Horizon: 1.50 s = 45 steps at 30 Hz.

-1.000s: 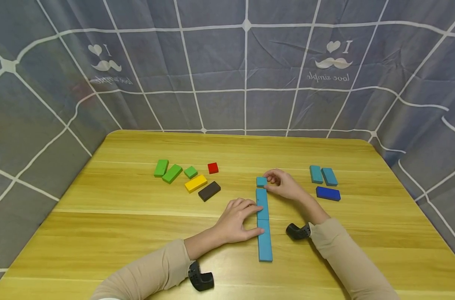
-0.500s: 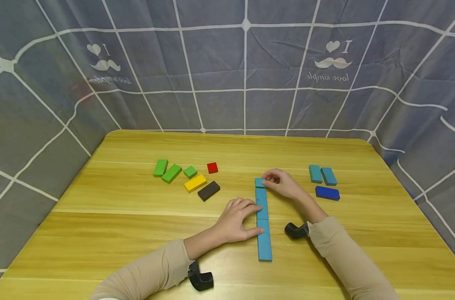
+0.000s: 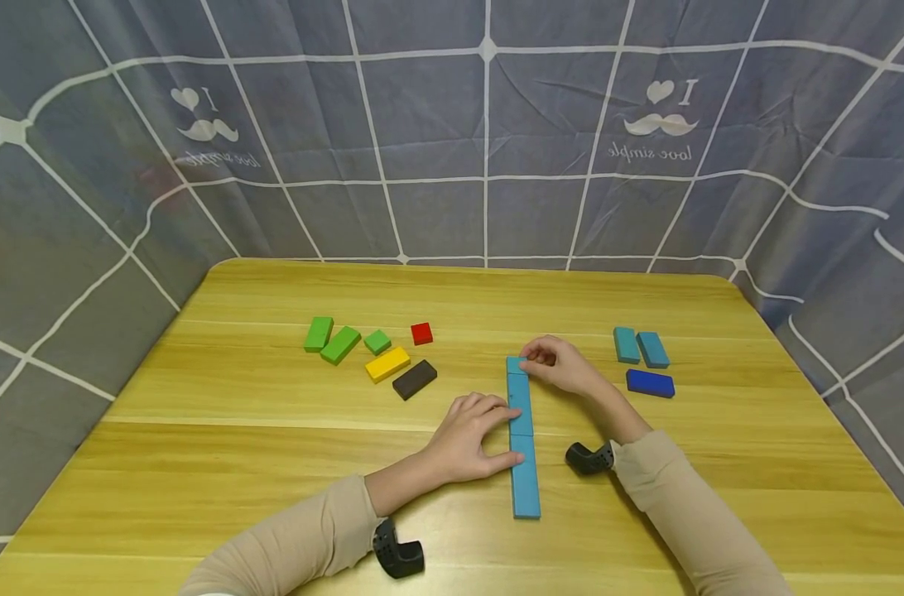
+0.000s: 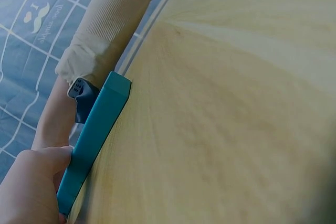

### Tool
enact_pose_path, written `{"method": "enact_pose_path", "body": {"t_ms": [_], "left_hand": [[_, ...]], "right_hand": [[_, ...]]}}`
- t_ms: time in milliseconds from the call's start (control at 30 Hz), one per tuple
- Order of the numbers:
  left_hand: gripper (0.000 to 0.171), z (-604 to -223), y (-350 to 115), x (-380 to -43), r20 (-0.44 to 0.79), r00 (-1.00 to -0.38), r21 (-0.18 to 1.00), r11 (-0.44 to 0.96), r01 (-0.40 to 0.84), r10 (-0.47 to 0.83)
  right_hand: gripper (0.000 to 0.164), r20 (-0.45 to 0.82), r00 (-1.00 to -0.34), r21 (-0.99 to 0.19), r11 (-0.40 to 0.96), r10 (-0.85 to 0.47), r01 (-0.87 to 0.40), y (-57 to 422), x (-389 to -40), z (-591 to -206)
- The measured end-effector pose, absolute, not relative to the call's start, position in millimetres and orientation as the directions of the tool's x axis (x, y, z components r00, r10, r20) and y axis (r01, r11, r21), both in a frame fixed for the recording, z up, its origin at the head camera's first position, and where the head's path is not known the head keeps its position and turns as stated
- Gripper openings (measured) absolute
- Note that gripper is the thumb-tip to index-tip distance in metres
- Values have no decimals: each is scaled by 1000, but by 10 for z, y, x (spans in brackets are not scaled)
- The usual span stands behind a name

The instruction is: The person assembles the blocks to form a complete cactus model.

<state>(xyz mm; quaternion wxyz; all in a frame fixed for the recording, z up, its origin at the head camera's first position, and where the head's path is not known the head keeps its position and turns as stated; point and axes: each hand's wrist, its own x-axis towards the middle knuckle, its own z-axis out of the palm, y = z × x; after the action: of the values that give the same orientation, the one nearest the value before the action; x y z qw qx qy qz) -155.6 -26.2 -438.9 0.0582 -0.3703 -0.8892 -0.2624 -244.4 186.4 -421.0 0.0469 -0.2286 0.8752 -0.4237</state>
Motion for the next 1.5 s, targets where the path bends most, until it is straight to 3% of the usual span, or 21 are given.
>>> {"method": "enact_pose_path", "body": {"t_ms": [500,700,867,1033,1333,1500], "left_hand": [[53,-4400,-272,-1552,301,-720,420,591,688,625],[54,-4398,-270,-1547,292,-723,417,597,685,626],[55,-4400,-264,-1544,286,-722,411,601,686,630],[55,-4399,-262,-1537,283,-724,413,602,684,628],[55,-4393,-265,-1535,282,-724,419,599,683,629],[55,-4387,-270,-1536,287,-722,417,596,686,630]], "right_hand": [[20,121,-890,-809,476,-439,-345,1901,-2457,-4239],[27,184,-894,-831,422,-408,-363,2019,-2276,-3973],[31,238,-904,-791,469,-355,-392,2318,-2144,-3863],[34,280,-905,-752,513,-319,-413,2783,-2131,-4029],[32,173,-965,-725,637,-198,-261,3400,-1968,-4143],[33,121,-973,-717,660,-195,-222,3568,-1883,-4183]]}}
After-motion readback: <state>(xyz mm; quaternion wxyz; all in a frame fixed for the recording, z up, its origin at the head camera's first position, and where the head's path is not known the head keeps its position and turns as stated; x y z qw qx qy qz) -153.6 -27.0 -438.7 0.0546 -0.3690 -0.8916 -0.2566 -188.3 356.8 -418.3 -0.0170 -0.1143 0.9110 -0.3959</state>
